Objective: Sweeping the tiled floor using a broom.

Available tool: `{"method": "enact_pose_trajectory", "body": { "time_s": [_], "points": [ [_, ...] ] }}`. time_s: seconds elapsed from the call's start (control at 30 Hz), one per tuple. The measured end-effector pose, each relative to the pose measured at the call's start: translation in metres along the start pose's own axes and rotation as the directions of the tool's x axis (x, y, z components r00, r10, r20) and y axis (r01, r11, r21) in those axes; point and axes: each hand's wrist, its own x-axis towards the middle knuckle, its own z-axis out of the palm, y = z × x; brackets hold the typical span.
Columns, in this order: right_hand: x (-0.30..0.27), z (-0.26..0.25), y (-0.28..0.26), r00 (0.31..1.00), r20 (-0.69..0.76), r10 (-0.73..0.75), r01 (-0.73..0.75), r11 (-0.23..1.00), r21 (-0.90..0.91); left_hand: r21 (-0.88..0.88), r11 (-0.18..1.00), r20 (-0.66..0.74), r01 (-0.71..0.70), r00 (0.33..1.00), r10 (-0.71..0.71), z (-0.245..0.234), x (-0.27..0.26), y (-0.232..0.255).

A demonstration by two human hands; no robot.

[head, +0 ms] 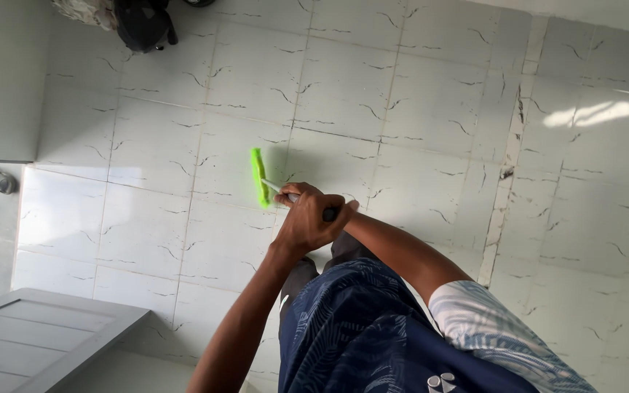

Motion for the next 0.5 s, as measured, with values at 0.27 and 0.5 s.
{"method": "enact_pose_trajectory", "body": {
  "time_s": [0.27, 0.5],
  "points": [
    [0.061, -0.116, -0.116, 0.771, 0.436, 0.464, -0.362, 0.883, -0.301, -0.186, 0.883, -0.213, -0.430, 0.895, 0.391, 0.005, -0.003, 0.005],
    [0.030, -0.170, -0.077, 0.818, 0.284, 0.500, -0.289, 0.785, -0.548, -0.305, 0.778, -0.447, -0.549, 0.804, 0.392, 0.046, 0.014, -0.020]
  ]
}}
